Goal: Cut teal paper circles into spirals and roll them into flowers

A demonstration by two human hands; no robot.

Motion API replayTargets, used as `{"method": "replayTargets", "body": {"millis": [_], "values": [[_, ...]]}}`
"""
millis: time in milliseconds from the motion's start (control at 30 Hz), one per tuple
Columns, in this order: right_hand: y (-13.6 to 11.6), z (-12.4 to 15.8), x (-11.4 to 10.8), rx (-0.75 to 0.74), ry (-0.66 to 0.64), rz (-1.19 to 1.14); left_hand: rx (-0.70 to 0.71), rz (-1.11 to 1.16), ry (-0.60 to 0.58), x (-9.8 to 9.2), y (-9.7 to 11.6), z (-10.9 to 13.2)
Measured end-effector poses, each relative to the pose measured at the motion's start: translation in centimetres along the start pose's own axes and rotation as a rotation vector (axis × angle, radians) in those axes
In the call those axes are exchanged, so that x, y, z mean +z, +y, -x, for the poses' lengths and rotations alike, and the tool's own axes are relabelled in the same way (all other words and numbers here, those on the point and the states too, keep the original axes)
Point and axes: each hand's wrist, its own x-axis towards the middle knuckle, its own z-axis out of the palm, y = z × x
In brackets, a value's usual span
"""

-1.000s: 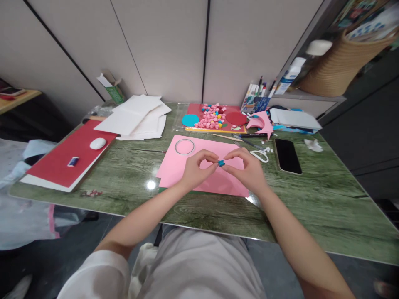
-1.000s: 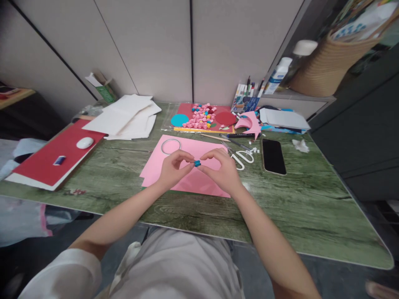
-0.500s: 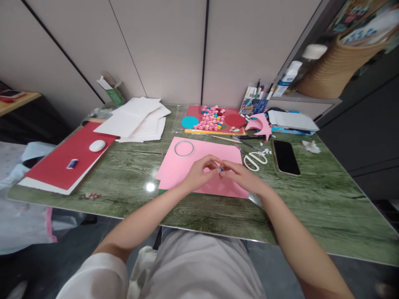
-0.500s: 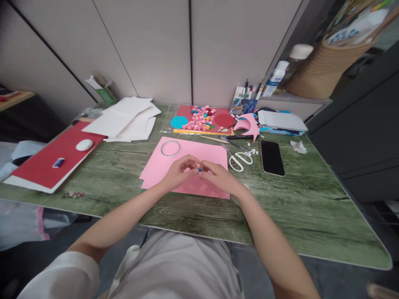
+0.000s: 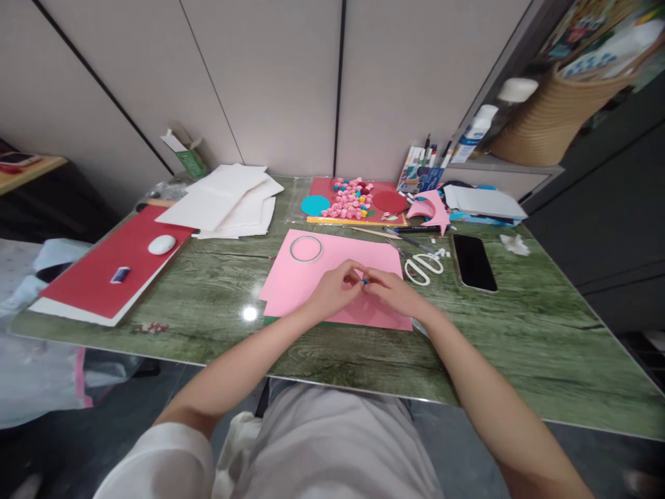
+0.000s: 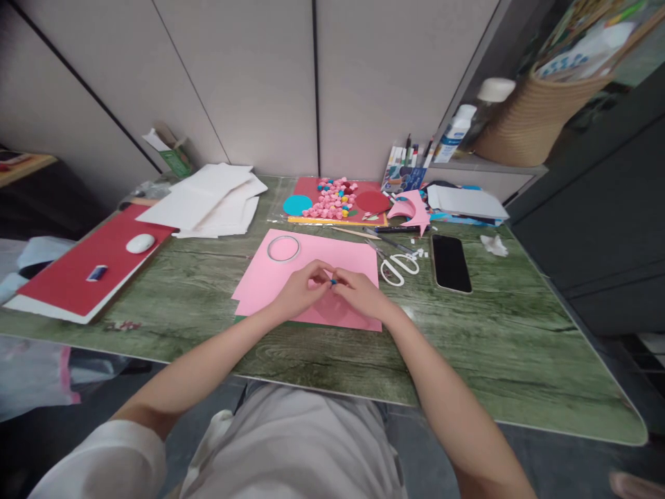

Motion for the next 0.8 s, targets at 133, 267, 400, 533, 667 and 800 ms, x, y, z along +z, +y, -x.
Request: {"method": "replayTargets", "body": {"millis": [133,267,400,533,667,800], "values": [[-0.2,0.1,-0.2,-0.011,0.006,0.056,-0.057,0.062,0.025,0.2,-0.2,-0.1],[-0.5,0.2,-0.4,-0.024,0.063,0.262,-0.221,0.346,0.014,0.4,-1.2,-0.7],[-0.1,0.1,-0.2,-0.028,0.146,0.463,-0.344,0.549,0.029,0.5,-2.1,-1.1],[-0.3,-0.1,-0.2,-0.023,0.199,0.511,-0.375,0.711,0.085,0.5,-2.3,-1.2],[-5.4,1.9,0.2,-0.116,0.328,0.484,-0.398,0.751,0.122,0.2,-2.3,-1.5],[-12.8,6.9,3.0,-0.542,0.003,0.403,-0.462,0.657,0.097,-0.5,-2.7,-1.8]]}}
